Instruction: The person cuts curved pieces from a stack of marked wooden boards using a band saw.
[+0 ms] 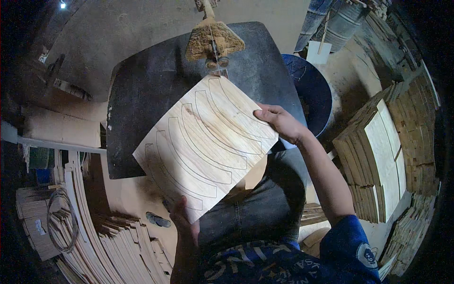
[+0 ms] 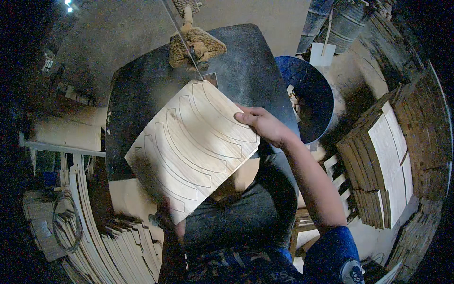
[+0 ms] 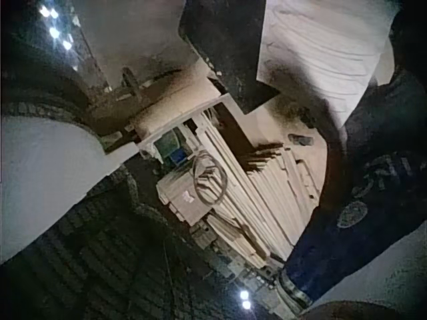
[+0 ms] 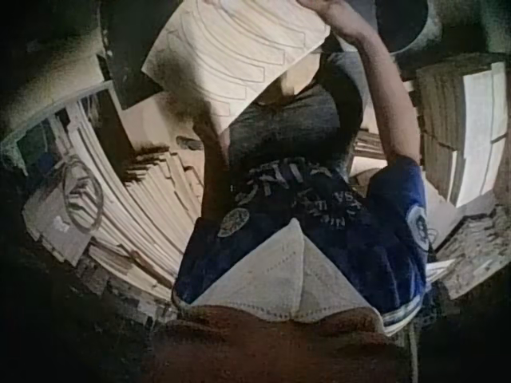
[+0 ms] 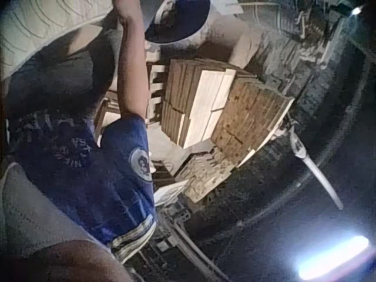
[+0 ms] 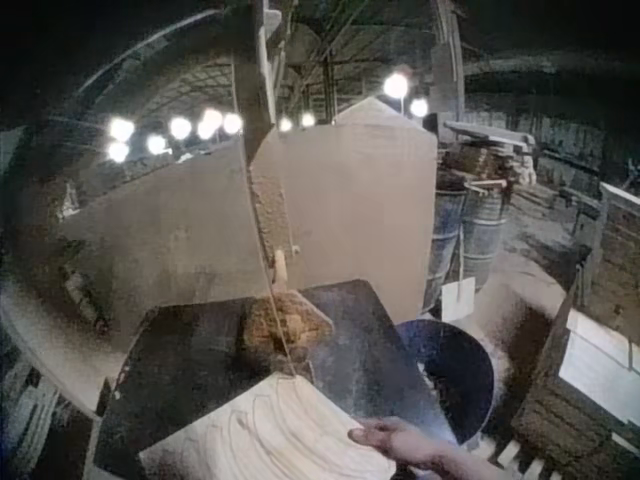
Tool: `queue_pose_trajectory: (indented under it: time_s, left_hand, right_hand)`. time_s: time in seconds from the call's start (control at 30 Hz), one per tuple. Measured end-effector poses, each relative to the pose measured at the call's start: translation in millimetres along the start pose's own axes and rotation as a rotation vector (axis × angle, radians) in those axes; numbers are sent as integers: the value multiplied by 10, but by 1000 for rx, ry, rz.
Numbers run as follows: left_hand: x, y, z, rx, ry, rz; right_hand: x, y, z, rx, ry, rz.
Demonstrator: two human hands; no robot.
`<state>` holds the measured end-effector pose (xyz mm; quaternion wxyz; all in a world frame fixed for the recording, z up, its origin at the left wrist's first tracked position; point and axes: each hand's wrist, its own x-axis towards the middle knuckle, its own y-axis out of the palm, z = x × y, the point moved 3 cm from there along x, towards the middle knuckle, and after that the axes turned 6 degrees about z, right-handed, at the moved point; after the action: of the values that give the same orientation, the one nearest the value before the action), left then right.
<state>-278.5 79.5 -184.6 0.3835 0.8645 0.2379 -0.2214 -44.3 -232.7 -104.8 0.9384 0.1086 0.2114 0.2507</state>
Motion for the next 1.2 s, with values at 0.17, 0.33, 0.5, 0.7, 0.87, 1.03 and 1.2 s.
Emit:
queue_pose_trajectory:
  time_s: [0.17, 0.33, 0.5, 0.7, 0.87, 1.03, 1.2]
  left_hand:
    - [73, -169, -65, 285, 164, -41]
    - [120, -190, -41, 245, 281, -56]
    - [254, -328, -185, 564, 445, 114]
    - [353, -118, -237, 938, 441, -15]
    - [304, 18, -319, 326, 609, 506]
    - [384, -467, -471, 1229, 493, 33]
    - [679, -807, -433, 493, 222, 12]
  right_hand:
    - [75, 16, 8, -32, -5, 12]
    - [107, 3, -20, 55, -47, 65]
    - [227, 17, 30, 95, -18, 91]
    - [447, 44, 149, 110, 15, 124]
    - [480, 63, 139, 119, -28, 116]
    - [509, 69, 115, 136, -66, 105]
    - [565, 68, 88, 117, -51, 56]
